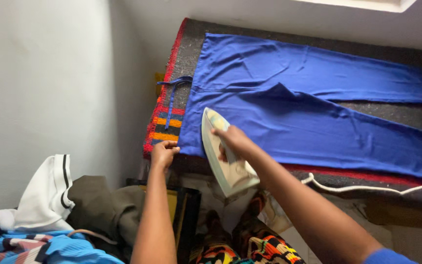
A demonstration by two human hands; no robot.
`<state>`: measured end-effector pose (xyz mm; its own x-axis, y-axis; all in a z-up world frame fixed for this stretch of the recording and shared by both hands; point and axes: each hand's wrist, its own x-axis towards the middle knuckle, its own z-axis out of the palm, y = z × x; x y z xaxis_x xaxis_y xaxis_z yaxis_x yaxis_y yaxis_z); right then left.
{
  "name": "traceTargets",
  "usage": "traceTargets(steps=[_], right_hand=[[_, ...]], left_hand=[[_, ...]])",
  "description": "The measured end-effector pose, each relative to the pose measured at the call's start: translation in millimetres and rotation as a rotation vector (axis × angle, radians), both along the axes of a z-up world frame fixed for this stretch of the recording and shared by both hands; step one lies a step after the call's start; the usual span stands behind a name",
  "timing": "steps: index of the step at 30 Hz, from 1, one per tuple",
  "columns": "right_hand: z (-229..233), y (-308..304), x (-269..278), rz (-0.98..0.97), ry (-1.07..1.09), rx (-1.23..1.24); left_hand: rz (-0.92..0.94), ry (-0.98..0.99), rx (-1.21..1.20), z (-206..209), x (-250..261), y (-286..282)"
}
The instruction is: The person irons a blue garment on an ironing board, smoothing the fabric with an iron and adjusting the garment's position. The person then folds the garment on the board.
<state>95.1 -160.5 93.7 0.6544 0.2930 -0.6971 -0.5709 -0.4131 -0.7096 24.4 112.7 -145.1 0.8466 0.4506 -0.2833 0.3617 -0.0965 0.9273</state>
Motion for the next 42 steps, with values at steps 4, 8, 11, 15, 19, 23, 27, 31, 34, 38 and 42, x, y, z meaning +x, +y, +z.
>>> traceTargets(steps=[4,8,11,15,19,23,27,31,34,38,42], right_hand=[[14.9,-3.9,-72.5,0.057,-0.122,-0.06],[3.3,11.1,-60.5,0.009,-0.165,-0.004],[-11.7,32.0,-30.1,-0.024,-0.223,0.007],[-10.8,25.4,-16.1,0.02,-0.259,-0.026],[2.5,-7.0,-26.2,0.097,-0.276,-0.154],[16.6,-53.9,-50.6,0.092,-0.26,-0.224],[28.9,-75.4,-61.9,0.1,-0.199,-0.276],[29.1,-66.4,-49.7,0.105,-0.244,-0.271],[26.3,-52.6,-40.4,0.137,-0.259,-0.31],[32.7,-71.6,-50.8,0.221,-0.292,-0.28],[44.0,-118.6,-51.4,0.241,-0.165,-0.353]], left_hand=[[0.035,0.005,0.041,9.3,-2.7,-13.4],[0.065,0.045,0.05,23.4,-2.6,-20.2],[0.085,0.062,0.125,30.6,-2.8,-20.1],[0.094,0.026,0.126,21.7,-6.2,-21.1],[0.095,0.088,0.253,22.6,-3.8,-19.3],[0.101,0.068,0.259,21.9,-2.9,-20.1],[0.105,0.064,0.189,8.1,0.6,-17.1],[0.082,0.03,0.149,-13.5,7.2,-7.4],[0.028,-0.001,0.279,-21.9,2.7,0.1],[0.095,0.025,0.242,-14.6,-1.8,0.8],[0.144,0.098,0.252,22.5,-5.3,-4.1]])
